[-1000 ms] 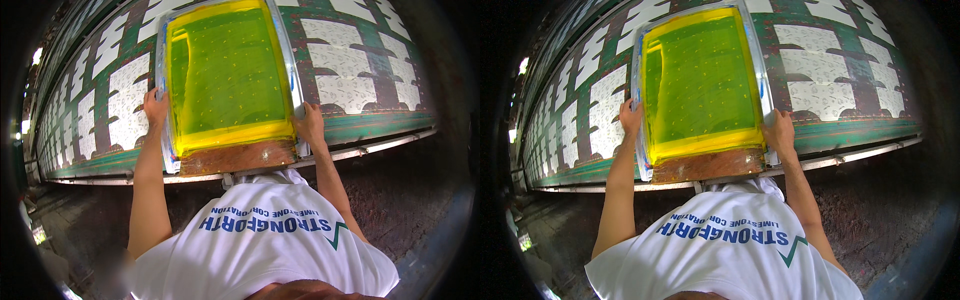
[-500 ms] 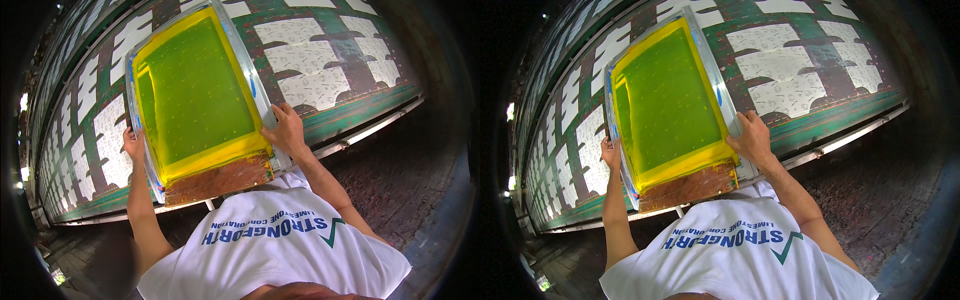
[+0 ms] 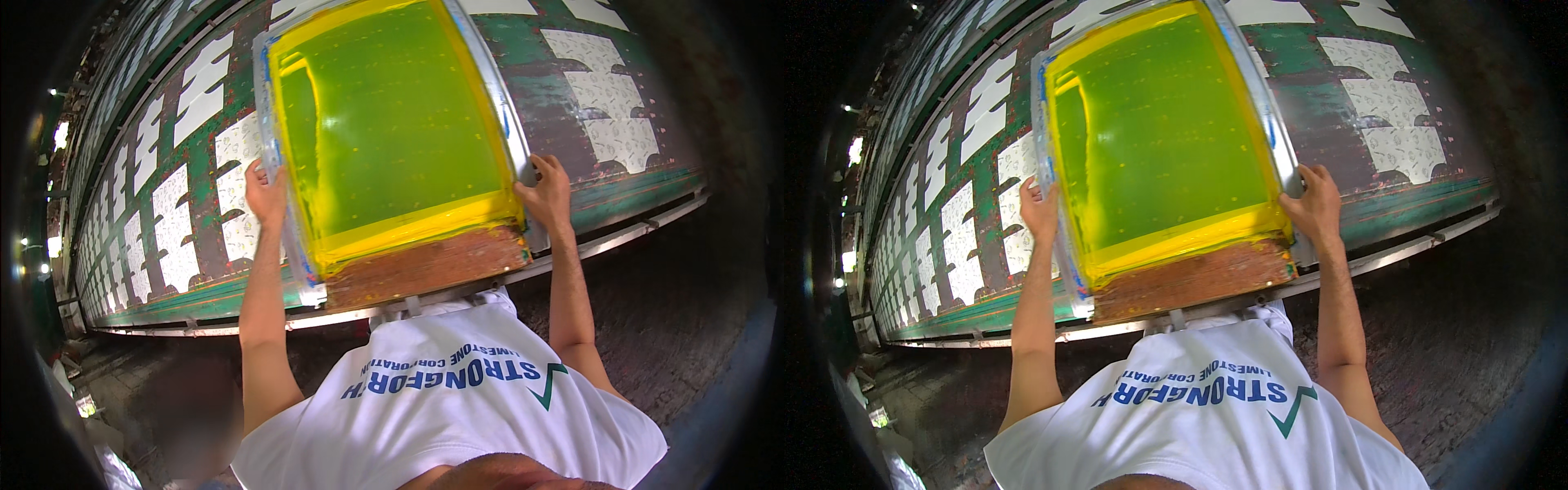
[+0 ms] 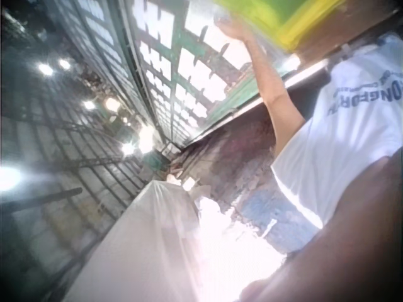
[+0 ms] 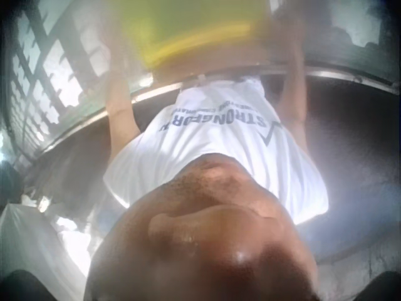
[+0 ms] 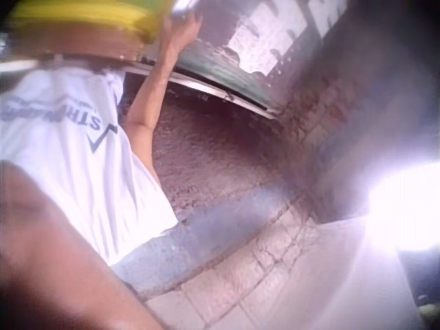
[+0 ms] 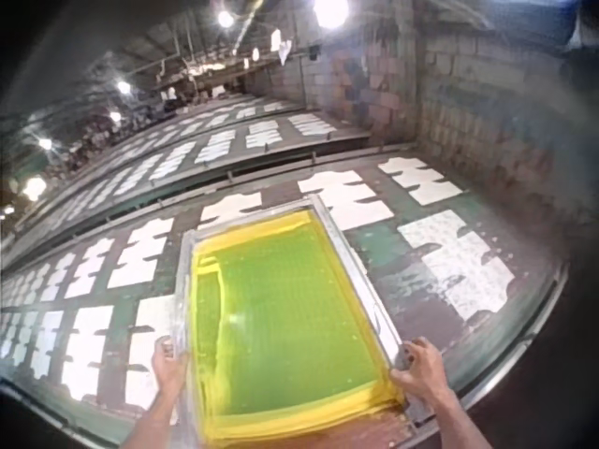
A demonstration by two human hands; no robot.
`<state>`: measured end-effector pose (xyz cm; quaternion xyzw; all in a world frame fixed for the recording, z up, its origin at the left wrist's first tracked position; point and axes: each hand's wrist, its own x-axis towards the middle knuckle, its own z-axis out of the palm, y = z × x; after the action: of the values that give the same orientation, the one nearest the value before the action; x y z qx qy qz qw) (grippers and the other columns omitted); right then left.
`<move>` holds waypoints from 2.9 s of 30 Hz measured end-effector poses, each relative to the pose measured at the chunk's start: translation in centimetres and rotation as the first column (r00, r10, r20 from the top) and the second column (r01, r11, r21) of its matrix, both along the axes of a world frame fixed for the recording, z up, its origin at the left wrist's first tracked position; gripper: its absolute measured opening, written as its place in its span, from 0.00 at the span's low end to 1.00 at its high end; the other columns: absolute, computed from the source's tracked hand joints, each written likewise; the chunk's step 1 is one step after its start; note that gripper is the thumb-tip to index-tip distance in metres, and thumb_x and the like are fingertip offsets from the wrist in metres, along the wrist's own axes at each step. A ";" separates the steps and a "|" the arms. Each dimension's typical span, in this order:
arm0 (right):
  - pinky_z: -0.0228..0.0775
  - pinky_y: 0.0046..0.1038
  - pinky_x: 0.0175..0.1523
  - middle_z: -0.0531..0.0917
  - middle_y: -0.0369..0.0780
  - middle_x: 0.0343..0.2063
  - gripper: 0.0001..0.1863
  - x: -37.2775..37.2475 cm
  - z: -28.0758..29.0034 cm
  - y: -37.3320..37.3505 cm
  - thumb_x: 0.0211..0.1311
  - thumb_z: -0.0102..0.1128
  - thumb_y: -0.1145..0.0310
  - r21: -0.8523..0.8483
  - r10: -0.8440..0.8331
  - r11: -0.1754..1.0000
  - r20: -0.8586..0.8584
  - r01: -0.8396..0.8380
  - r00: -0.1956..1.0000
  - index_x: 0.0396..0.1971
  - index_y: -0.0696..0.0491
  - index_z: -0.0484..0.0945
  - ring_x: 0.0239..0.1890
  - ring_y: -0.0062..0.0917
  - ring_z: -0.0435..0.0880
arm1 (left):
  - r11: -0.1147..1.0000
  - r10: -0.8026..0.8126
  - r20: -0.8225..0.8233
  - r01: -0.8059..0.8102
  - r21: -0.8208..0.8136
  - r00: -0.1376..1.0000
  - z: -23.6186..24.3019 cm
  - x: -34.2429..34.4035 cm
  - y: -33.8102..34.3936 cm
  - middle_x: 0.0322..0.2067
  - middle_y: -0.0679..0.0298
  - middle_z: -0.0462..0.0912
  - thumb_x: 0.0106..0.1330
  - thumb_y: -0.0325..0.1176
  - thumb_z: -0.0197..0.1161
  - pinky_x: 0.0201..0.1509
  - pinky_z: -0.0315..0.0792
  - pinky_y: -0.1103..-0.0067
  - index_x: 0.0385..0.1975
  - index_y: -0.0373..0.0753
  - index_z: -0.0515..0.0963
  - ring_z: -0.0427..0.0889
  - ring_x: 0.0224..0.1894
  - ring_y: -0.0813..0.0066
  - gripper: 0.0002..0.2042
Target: The person repeatedly pulls a squeegee across a screen printing frame filled with green ink to transfer ink through the mesh onto a surface below. The person repositions the frame and repeats the squeegee strokes multiple times.
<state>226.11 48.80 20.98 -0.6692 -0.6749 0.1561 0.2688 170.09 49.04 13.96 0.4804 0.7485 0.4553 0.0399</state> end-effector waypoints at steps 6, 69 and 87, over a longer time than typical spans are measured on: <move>0.80 0.41 0.53 0.83 0.51 0.49 0.34 10.6 -1.8 1.9 0.47 0.73 0.64 -0.032 -0.023 0.999 0.055 0.025 0.998 0.56 0.64 0.83 0.48 0.46 0.86 | 0.999 0.044 -0.049 -0.044 -0.005 0.998 -0.5 11.3 1.4 0.37 0.61 0.87 0.58 0.35 0.81 0.45 0.79 0.71 0.58 0.37 0.78 0.84 0.36 0.70 0.28; 0.83 0.40 0.48 0.90 0.39 0.43 0.24 -4.0 2.4 -7.7 0.48 0.67 0.78 -0.242 0.596 0.800 0.425 -0.549 0.682 0.48 0.48 0.89 0.44 0.39 0.90 | 0.999 -0.026 -0.405 0.010 -0.041 0.914 -6.1 13.4 2.7 0.46 0.56 0.84 0.66 0.51 0.70 0.59 0.77 0.60 0.51 0.47 0.86 0.81 0.55 0.51 0.19; 0.84 0.45 0.46 0.90 0.44 0.41 0.21 -12.4 -0.8 14.3 0.56 0.64 0.72 -0.036 0.417 0.877 0.553 -0.480 0.721 0.50 0.45 0.88 0.43 0.45 0.90 | 0.993 0.015 -0.241 -0.042 -0.107 0.970 -2.7 14.8 1.9 0.43 0.55 0.84 0.62 0.44 0.74 0.55 0.78 0.59 0.44 0.43 0.86 0.82 0.50 0.48 0.16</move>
<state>213.71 63.11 20.20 -0.4859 -0.8720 -0.0176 0.0560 184.93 50.97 11.23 0.5182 0.7788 0.3522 -0.0306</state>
